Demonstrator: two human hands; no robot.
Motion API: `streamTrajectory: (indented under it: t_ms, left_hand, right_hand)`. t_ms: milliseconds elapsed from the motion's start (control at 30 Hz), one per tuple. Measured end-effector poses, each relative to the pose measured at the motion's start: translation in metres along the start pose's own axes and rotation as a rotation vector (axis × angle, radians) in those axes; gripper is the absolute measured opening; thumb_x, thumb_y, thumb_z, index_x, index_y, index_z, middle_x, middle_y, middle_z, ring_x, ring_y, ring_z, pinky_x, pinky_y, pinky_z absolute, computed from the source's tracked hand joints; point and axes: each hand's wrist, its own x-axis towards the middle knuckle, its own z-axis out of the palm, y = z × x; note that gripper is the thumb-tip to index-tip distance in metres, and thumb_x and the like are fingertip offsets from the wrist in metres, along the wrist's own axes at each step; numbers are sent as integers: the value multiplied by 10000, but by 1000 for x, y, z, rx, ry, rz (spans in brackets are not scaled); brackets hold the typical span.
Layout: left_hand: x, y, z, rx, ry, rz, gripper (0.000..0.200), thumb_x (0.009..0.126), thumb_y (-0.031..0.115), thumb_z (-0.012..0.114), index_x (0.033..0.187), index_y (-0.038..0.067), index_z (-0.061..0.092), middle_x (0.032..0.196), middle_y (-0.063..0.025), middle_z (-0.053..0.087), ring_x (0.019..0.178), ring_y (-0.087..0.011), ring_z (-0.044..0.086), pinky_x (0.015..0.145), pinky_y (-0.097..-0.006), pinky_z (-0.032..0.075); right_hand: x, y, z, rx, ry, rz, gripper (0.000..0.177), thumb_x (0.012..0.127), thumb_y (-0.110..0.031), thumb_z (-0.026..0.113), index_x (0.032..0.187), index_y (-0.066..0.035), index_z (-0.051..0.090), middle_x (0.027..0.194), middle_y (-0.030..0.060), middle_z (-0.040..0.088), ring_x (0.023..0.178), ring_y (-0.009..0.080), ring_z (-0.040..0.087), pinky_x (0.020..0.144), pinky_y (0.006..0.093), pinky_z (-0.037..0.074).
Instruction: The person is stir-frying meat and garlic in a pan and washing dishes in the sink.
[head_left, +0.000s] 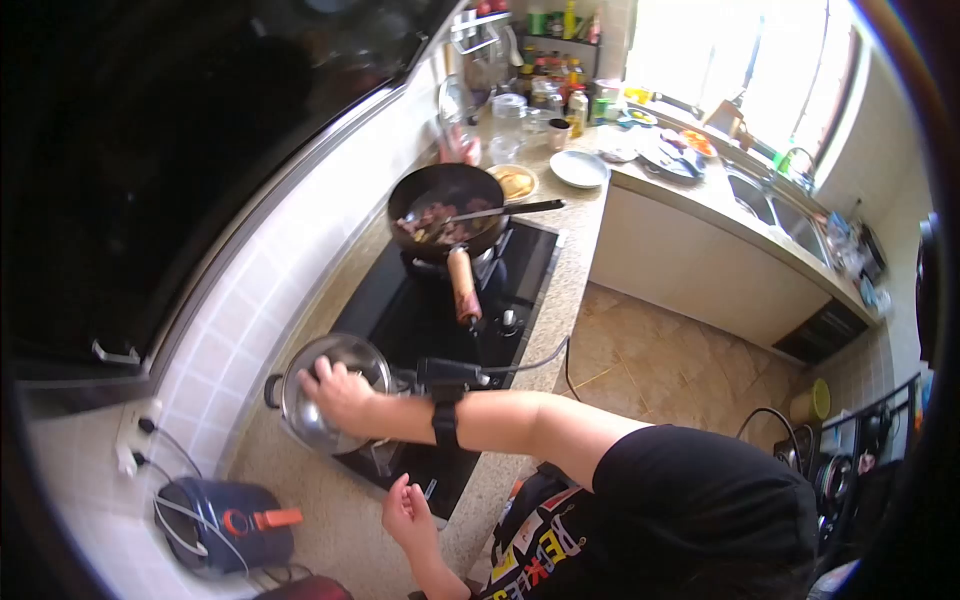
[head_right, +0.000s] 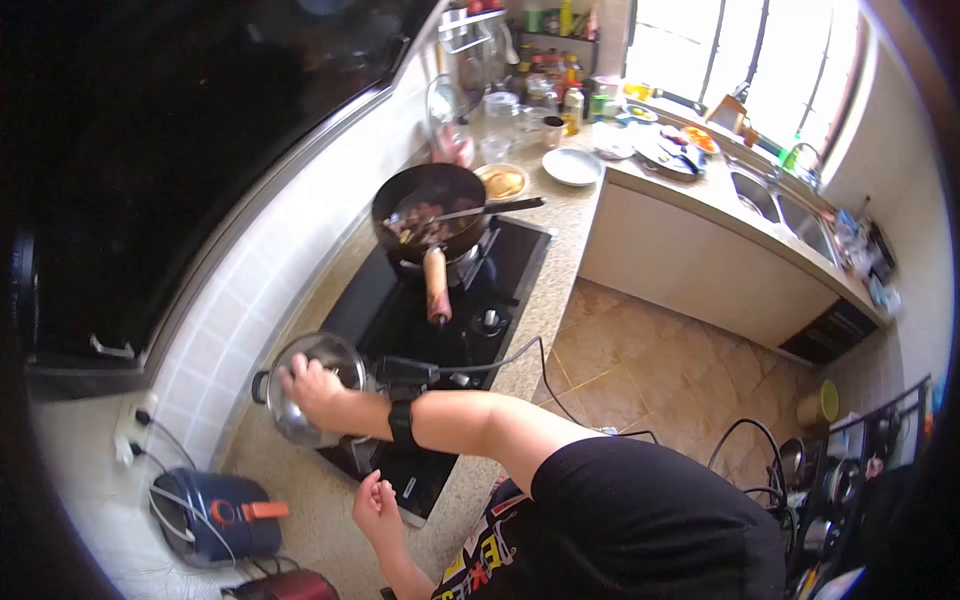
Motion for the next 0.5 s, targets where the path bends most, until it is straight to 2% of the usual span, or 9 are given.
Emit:
streamTrajectory:
  t_ms: [33,100,133,200,267,367,400,433,500]
  left_hand:
    - [1,5,5,-3,-24,17,195,840,57,608,1025,3,632,796,-65,590,665,-119,547,587,-246,463]
    - [2,9,19,-46,-79,64,207,849,62,592,1034,-30,604,763,-43,573,642,-96,549,595,-229,490]
    - [2,9,29,-40,-87,56,161,847,51,583,976,-41,614,737,-53,587,645,-96,548,591,-231,473]
    - [-2,-4,43,27,-173,80,141,836,45,590,938,-50,612,724,-56,594,652,-88,544,586,-231,460]
    - [-2,18,66,28,-170,217,112,797,28,620,847,-69,594,681,-47,597,659,-67,516,573,-234,427]
    - [-2,38,111,-48,-199,313,134,789,33,632,858,-73,585,669,-32,587,652,-52,509,587,-230,429]
    - [-3,61,118,-29,-345,154,131,808,33,612,874,-76,585,703,-35,591,669,-58,521,612,-230,440]
    - [-2,71,137,-26,-377,175,131,808,33,612,874,-76,585,703,-35,591,669,-58,521,612,-230,440]
    - [-2,93,181,-72,-467,205,167,801,21,572,948,-54,596,765,-101,573,632,-135,570,567,-255,471]
  right_hand:
    - [-12,1,-20,-12,-45,-27,725,689,-109,672,1342,-28,367,1066,175,455,896,249,534,666,278,526]
    - [-39,1,-46,-29,-17,-86,721,693,-151,659,1346,-33,376,1117,180,463,917,267,531,677,288,528]
    - [-58,4,-67,-61,18,-150,642,694,-182,666,1273,-12,447,1116,181,481,905,263,517,650,275,513]
    - [-91,19,-87,128,-47,-252,365,731,-235,649,1002,4,592,1007,149,497,890,251,473,583,244,455]
    - [-118,41,-110,174,-92,-299,285,719,-280,669,881,-50,622,931,109,503,877,239,480,580,271,465]
    - [-159,96,-142,287,-135,-196,239,701,-261,690,791,-56,605,847,78,555,839,239,533,615,312,494]
    - [-170,119,-153,297,-147,-143,237,704,-259,689,796,-56,607,837,82,568,844,250,547,642,328,503]
    - [-184,145,-166,311,-156,-87,236,707,-257,689,802,-56,609,827,87,581,848,260,562,668,344,512]
    - [-220,199,-188,287,-127,37,225,730,-235,679,851,-57,612,832,99,592,858,289,574,713,378,514]
